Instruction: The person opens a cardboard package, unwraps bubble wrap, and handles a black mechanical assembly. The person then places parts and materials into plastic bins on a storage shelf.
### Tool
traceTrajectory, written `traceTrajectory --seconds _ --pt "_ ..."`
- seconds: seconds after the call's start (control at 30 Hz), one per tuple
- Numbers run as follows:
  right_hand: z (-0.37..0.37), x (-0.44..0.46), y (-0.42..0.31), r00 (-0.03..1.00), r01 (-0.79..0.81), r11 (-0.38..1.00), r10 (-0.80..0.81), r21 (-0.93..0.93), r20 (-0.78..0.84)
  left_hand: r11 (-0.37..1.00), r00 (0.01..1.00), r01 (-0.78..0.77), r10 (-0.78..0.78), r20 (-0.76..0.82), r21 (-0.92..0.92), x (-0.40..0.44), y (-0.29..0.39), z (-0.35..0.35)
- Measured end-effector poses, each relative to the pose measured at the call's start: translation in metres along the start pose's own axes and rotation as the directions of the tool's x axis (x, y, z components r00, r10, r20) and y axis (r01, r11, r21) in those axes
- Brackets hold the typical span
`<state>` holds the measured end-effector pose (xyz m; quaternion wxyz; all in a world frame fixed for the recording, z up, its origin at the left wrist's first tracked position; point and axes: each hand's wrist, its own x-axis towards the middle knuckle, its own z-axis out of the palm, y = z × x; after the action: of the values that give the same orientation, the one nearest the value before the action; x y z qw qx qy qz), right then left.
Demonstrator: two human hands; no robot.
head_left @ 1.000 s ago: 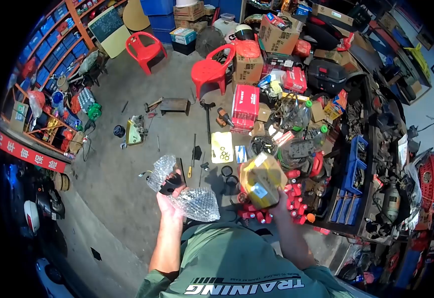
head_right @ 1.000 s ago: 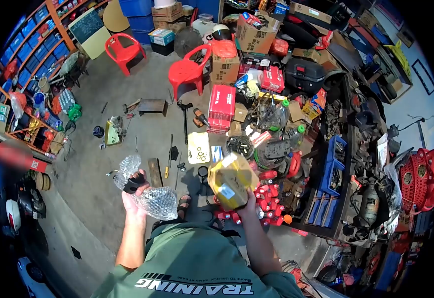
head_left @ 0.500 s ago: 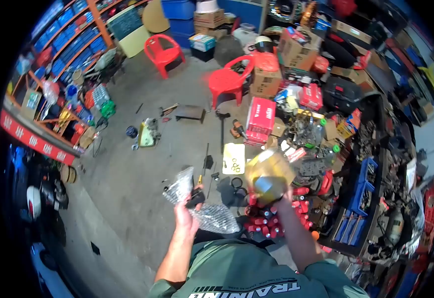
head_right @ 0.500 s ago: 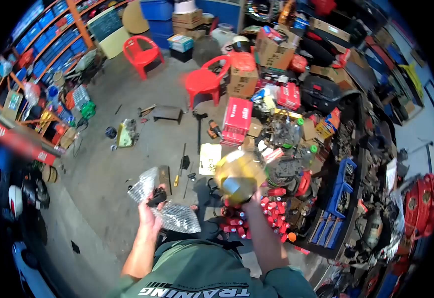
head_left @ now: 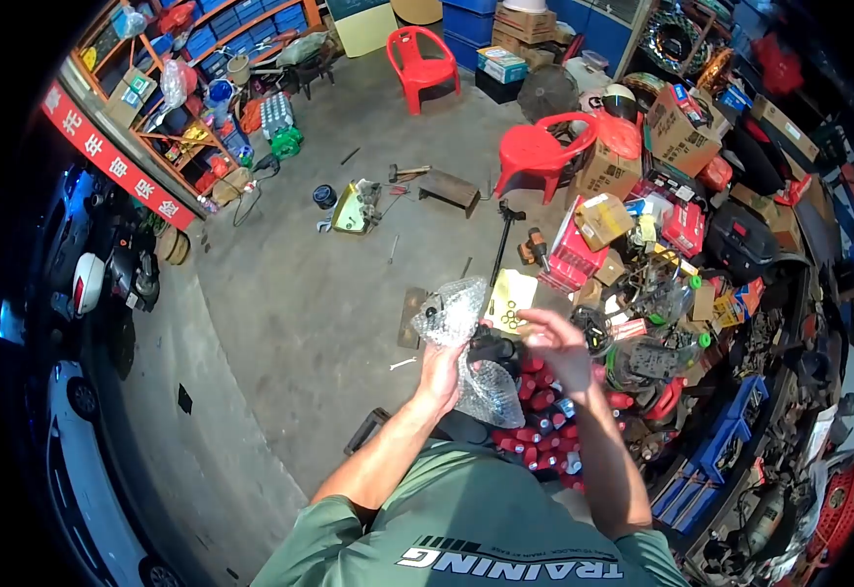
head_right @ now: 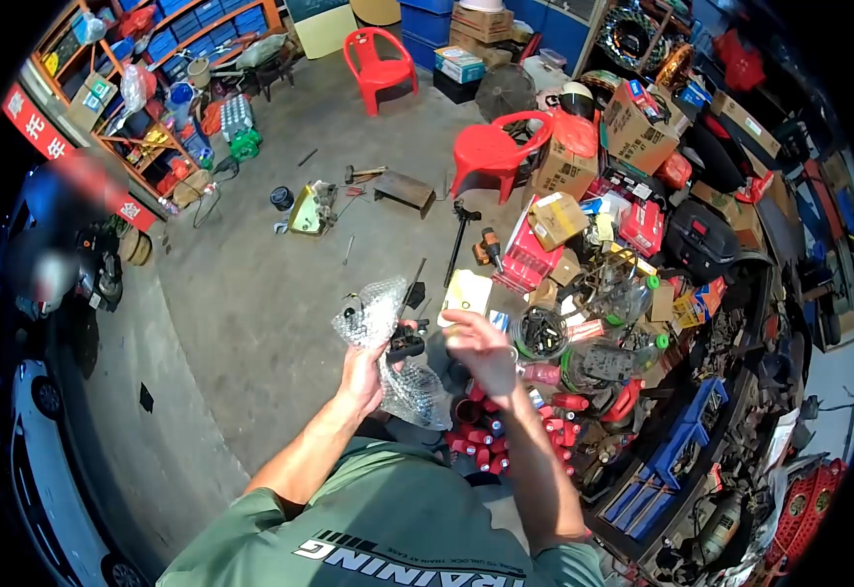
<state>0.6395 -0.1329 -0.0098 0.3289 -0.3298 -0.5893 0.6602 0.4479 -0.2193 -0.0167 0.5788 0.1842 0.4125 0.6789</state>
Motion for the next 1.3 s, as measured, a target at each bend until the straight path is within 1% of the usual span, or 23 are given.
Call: traceTrajectory --seconds 0.07,0.13,0.17,0.2,0.23,0.27,0.33,0.37,0.4,0.47,0.53,0.6,0.63,0.7,0.73,0.8,0.93,1.03,1.23,1.3 --pt "0.034 -0.013 -0.024 0.990 0.141 0.956 -0.135 -0.256 0.043 0.995 0.995 0.102 -0.102 0.002 -0.011 0.000 -0.002 -0.001" --pt "0.046 -0.020 -0.020 0.983 0.180 0.937 -0.183 -0.298 0.019 0.989 0.989 0.145 -0.146 0.020 0.013 -0.001 -0.007 -0.002" --pt "0.045 -0.024 -0.010 0.983 0.178 0.937 -0.185 -0.300 0.007 0.986 0.984 0.167 -0.166 0.065 -0.011 -0.001 -0.009 -0.001" --pt "0.045 -0.026 0.000 0.993 0.086 0.990 -0.094 -0.112 -0.074 0.981 0.977 0.189 -0.184 0.111 -0.035 -0.002 -0.009 0.003" --pt "0.043 -0.028 0.007 0.991 0.005 0.996 0.007 0.086 -0.134 0.963 0.965 0.260 -0.255 0.064 -0.077 -0.005 -0.005 0.010" --pt "0.038 -0.031 0.013 0.990 0.009 0.996 0.003 0.085 -0.144 0.962 0.963 0.265 -0.259 0.073 -0.072 -0.005 -0.006 0.010" --pt "0.033 -0.036 0.007 0.936 -0.125 0.957 0.201 0.261 -0.290 0.943 0.943 0.329 -0.326 0.066 -0.048 -0.005 -0.008 0.009" --pt "0.032 -0.037 0.005 0.910 -0.139 0.925 0.260 0.354 -0.324 0.947 0.948 0.317 -0.315 0.051 -0.048 -0.006 -0.010 0.010" --pt "0.029 -0.039 0.003 0.906 -0.132 0.926 0.257 0.354 -0.336 0.945 0.945 0.324 -0.321 0.061 -0.043 -0.007 -0.011 0.010" --pt "0.023 -0.045 0.002 0.887 -0.145 0.890 0.310 0.432 -0.342 0.947 0.938 0.319 -0.320 0.131 0.022 -0.006 -0.015 0.008" --pt "0.022 -0.049 -0.004 0.887 -0.131 0.893 0.300 0.431 -0.352 0.944 0.937 0.330 -0.331 0.115 0.032 -0.009 -0.019 0.009" --pt "0.021 -0.053 -0.011 0.892 -0.136 0.858 0.324 0.495 -0.316 0.943 0.940 0.331 -0.331 0.076 0.018 -0.011 -0.020 0.012" --pt "0.022 -0.055 -0.011 0.891 -0.132 0.858 0.322 0.496 -0.320 0.943 0.939 0.332 -0.333 0.080 0.020 -0.012 -0.021 0.013" --pt "0.022 -0.058 -0.007 0.895 -0.109 0.796 0.339 0.596 -0.290 0.950 0.943 0.311 -0.312 0.113 0.025 -0.015 -0.023 0.016" --pt "0.021 -0.060 -0.002 0.895 -0.106 0.796 0.338 0.596 -0.292 0.950 0.943 0.312 -0.313 0.115 0.027 -0.016 -0.025 0.016" --pt "0.018 -0.063 0.005 0.915 -0.120 0.780 0.327 0.614 -0.237 0.946 0.938 0.324 -0.323 0.125 0.016 -0.017 -0.028 0.016" --pt "0.020 -0.066 0.009 0.910 -0.118 0.782 0.332 0.612 -0.248 0.949 0.943 0.315 -0.310 0.124 -0.021 -0.021 -0.031 0.017" --pt "0.019 -0.065 0.009 0.906 -0.119 0.781 0.337 0.613 -0.254 0.940 0.937 0.336 -0.328 0.119 -0.062 -0.020 -0.035 0.014" --pt "0.021 -0.065 0.015 0.883 -0.135 0.838 0.344 0.528 -0.320 0.935 0.936 0.351 -0.348 0.059 -0.052 -0.023 -0.037 0.018" --pt "0.022 -0.064 0.014 0.867 -0.124 0.870 0.329 0.477 -0.375 0.937 0.938 0.346 -0.344 0.049 -0.049 -0.023 -0.037 0.019"
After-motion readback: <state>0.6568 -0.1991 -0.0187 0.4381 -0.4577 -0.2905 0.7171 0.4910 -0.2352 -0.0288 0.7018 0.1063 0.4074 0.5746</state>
